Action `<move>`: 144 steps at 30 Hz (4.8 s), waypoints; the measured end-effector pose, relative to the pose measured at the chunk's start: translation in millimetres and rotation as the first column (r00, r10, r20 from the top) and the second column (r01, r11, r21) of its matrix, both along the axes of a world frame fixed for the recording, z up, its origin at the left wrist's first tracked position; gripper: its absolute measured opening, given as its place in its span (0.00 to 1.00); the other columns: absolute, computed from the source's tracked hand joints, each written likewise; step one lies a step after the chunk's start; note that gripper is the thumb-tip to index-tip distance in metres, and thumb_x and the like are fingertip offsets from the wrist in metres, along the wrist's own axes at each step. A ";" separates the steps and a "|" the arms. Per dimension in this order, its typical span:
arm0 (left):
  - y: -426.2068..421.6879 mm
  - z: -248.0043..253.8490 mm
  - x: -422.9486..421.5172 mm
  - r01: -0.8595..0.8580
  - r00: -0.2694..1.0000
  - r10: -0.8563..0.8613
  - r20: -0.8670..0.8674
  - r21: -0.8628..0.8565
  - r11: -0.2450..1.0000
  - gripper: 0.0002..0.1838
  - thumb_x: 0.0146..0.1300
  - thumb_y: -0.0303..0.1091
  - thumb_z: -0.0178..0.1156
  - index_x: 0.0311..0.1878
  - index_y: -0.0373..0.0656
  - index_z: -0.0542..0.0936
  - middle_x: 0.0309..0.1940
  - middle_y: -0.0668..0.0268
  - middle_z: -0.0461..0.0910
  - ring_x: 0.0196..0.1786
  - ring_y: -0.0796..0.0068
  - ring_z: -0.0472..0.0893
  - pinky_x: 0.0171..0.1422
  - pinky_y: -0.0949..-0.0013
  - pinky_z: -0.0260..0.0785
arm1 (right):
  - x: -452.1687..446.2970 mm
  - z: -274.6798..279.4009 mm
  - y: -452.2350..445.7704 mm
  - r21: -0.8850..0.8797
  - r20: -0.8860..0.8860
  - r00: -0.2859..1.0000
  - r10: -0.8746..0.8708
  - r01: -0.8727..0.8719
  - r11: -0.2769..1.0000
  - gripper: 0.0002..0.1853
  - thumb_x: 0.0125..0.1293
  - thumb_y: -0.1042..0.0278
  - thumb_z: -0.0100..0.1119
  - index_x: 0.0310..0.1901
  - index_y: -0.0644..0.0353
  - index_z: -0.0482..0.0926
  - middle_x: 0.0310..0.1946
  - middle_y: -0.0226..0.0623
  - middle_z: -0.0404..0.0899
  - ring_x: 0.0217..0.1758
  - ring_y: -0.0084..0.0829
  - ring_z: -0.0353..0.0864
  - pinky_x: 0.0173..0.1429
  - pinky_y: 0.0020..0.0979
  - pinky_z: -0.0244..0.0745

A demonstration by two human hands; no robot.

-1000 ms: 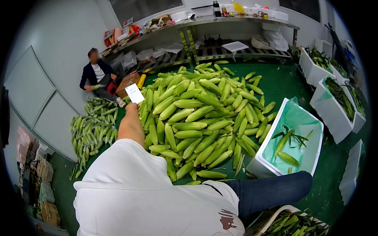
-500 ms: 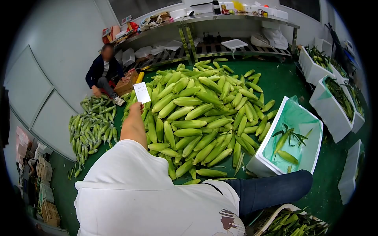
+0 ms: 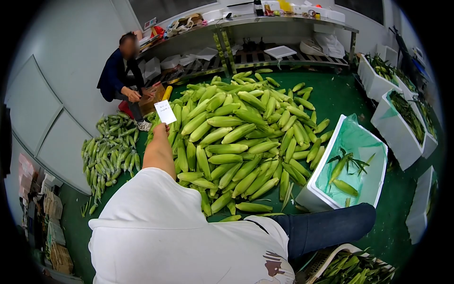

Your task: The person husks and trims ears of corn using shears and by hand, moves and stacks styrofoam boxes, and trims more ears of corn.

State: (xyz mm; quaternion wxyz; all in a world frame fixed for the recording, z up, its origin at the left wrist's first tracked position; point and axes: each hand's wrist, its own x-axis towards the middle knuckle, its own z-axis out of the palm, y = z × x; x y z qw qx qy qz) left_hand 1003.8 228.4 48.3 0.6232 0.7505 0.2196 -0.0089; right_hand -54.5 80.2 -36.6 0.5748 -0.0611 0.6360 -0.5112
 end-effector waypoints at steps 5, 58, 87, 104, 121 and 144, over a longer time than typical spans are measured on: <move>18.8 -0.4 24.0 -0.077 0.995 0.064 0.070 0.216 0.973 0.12 0.62 0.36 0.59 0.39 0.42 0.88 0.33 0.60 0.87 0.33 0.64 0.86 0.38 0.59 0.76 | -2.0 -4.6 2.8 0.006 0.006 1.000 -0.007 0.007 1.000 0.35 0.66 0.40 0.56 0.69 0.50 0.67 0.69 0.38 0.68 0.71 0.42 0.67 0.71 0.46 0.62; -577.6 -126.3 -754.8 0.720 -0.692 -0.576 0.435 0.361 -0.593 0.38 0.46 0.20 0.74 0.62 0.47 0.72 0.61 0.60 0.74 0.67 0.60 0.72 0.70 0.63 0.65 | 17.7 87.0 1.8 -0.355 0.261 0.918 -0.299 0.379 0.854 0.29 0.64 0.66 0.61 0.66 0.59 0.66 0.49 0.34 0.74 0.53 0.35 0.76 0.62 0.41 0.75; -316.5 0.7 -1078.1 -0.133 -0.813 0.450 0.369 0.634 -0.762 0.35 0.44 0.20 0.72 0.59 0.46 0.73 0.59 0.56 0.71 0.69 0.50 0.66 0.74 0.55 0.57 | -69.0 163.6 74.1 -0.302 -0.720 0.613 -0.324 0.144 0.942 0.15 0.57 0.66 0.60 0.45 0.62 0.77 0.34 0.44 0.82 0.36 0.39 0.82 0.46 0.33 0.76; -280.9 -37.3 -1051.6 -0.350 -0.923 0.344 0.173 -0.750 -0.562 0.42 0.45 0.07 0.59 0.69 0.41 0.71 0.61 0.63 0.79 0.64 0.66 0.78 0.61 0.64 0.74 | -35.9 147.8 55.4 -0.653 0.124 0.829 -0.546 0.482 0.584 0.19 0.58 0.72 0.56 0.53 0.63 0.72 0.34 0.35 0.77 0.33 0.26 0.77 0.40 0.28 0.74; -283.5 18.0 -1027.2 0.089 -0.879 0.122 0.460 0.411 -0.907 0.10 0.62 0.31 0.63 0.41 0.38 0.73 0.31 0.60 0.76 0.32 0.68 0.78 0.38 0.67 0.71 | -24.0 152.4 47.5 -0.495 -0.236 0.722 -0.650 0.486 0.720 0.17 0.64 0.71 0.54 0.55 0.63 0.72 0.37 0.34 0.77 0.35 0.24 0.77 0.40 0.28 0.75; -289.0 24.0 -1026.4 -0.158 -0.878 -0.007 0.479 -0.302 -0.940 0.21 0.78 0.41 0.48 0.26 0.40 0.71 0.20 0.66 0.76 0.24 0.78 0.78 0.32 0.73 0.72 | -39.7 101.9 37.7 -0.679 0.235 0.761 -0.604 0.574 0.458 0.21 0.61 0.70 0.57 0.56 0.61 0.71 0.42 0.33 0.75 0.39 0.26 0.74 0.43 0.31 0.72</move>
